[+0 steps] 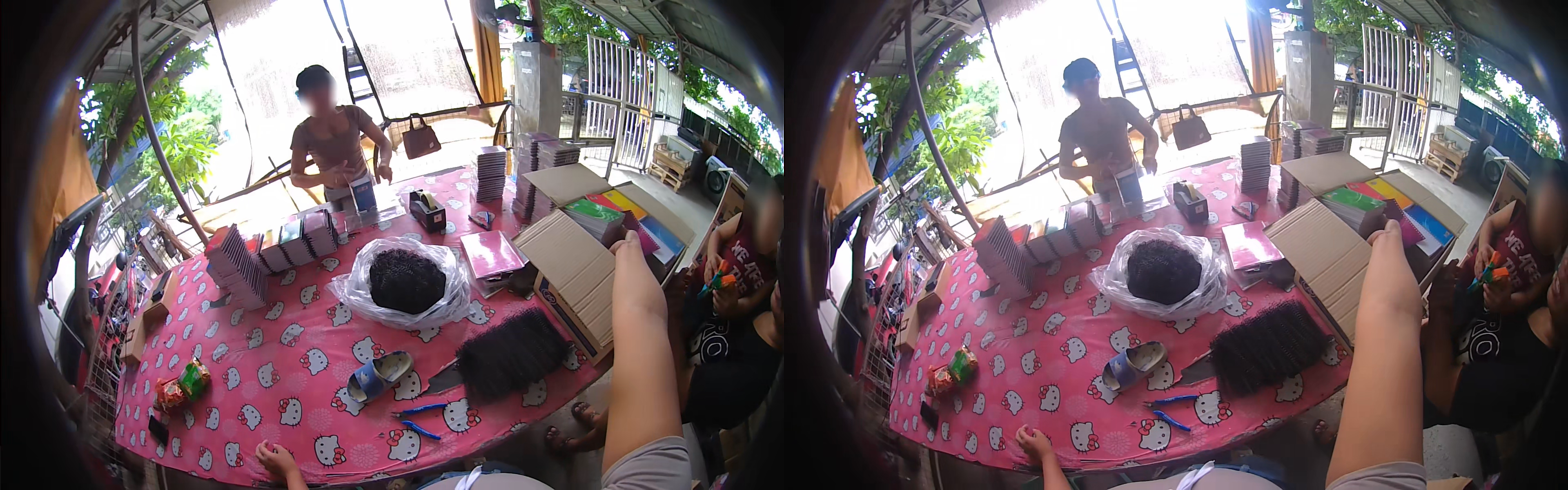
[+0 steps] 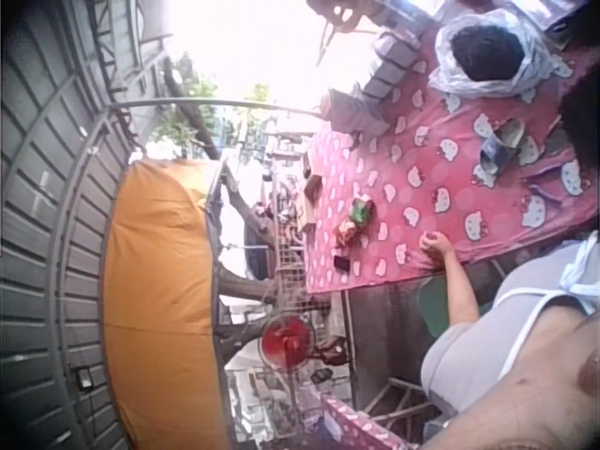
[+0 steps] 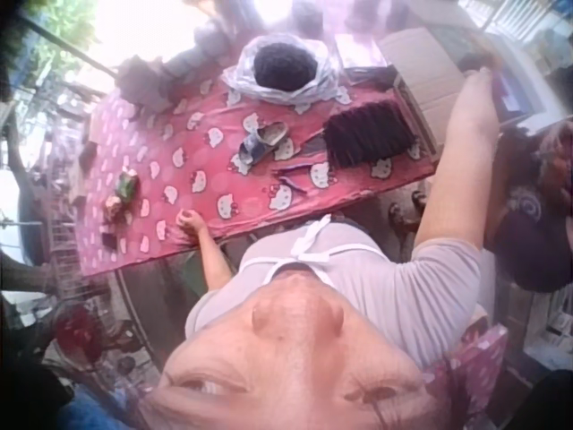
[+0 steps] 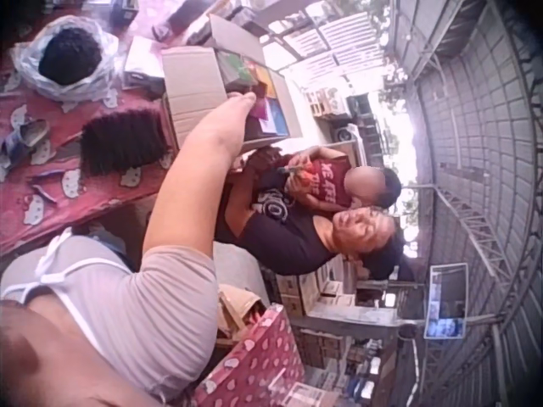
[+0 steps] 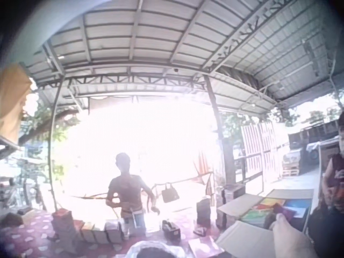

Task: The person uses blue shears to cut small pieces of material and place them onto a stack of pink notebooks. The person then organizes the notebooks and stacks them with other colorful notebooks on the table.

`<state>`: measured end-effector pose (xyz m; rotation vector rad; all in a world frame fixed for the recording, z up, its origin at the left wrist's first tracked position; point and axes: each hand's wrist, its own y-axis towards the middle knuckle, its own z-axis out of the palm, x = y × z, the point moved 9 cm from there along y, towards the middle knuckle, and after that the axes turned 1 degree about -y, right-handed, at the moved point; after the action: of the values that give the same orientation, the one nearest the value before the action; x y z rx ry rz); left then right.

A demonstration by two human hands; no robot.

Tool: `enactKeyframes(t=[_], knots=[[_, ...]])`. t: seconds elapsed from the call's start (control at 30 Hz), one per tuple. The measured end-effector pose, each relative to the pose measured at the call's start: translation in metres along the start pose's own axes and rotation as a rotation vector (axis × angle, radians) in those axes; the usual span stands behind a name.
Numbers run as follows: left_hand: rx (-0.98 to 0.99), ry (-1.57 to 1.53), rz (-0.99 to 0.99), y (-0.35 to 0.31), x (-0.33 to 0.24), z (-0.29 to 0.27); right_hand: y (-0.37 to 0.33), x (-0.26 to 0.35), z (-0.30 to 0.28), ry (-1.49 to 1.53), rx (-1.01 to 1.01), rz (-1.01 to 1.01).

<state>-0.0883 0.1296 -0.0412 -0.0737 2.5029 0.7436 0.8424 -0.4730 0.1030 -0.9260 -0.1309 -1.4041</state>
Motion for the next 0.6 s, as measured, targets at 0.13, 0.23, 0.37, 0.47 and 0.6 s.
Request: enactKeyframes(t=[0.13, 0.23, 0.37, 0.47, 0.6], knots=[[-0.022, 0.011, 0.015, -0.005, -0.006, 0.005, -0.009, 0.003, -0.001, 0.056, 0.057, -0.042], [0.005, 0.035, 0.032, 0.001, -0.001, 0.001, -0.047, -0.019, 0.016, 0.114, 0.051, -0.077], [-0.054, 0.099, 0.025, 0.023, 0.043, 0.008, -0.108, -0.045, 0.034, 0.145, 0.007, -0.066], [-0.020, 0.061, 0.034, 0.019, 0.033, 0.031, -0.106, -0.007, 0.012, 0.379, -0.030, -0.203], [-0.008, 0.041, 0.005, 0.017, 0.034, 0.027, -0.105, -0.024, 0.015, 0.351, -0.059, -0.162]])
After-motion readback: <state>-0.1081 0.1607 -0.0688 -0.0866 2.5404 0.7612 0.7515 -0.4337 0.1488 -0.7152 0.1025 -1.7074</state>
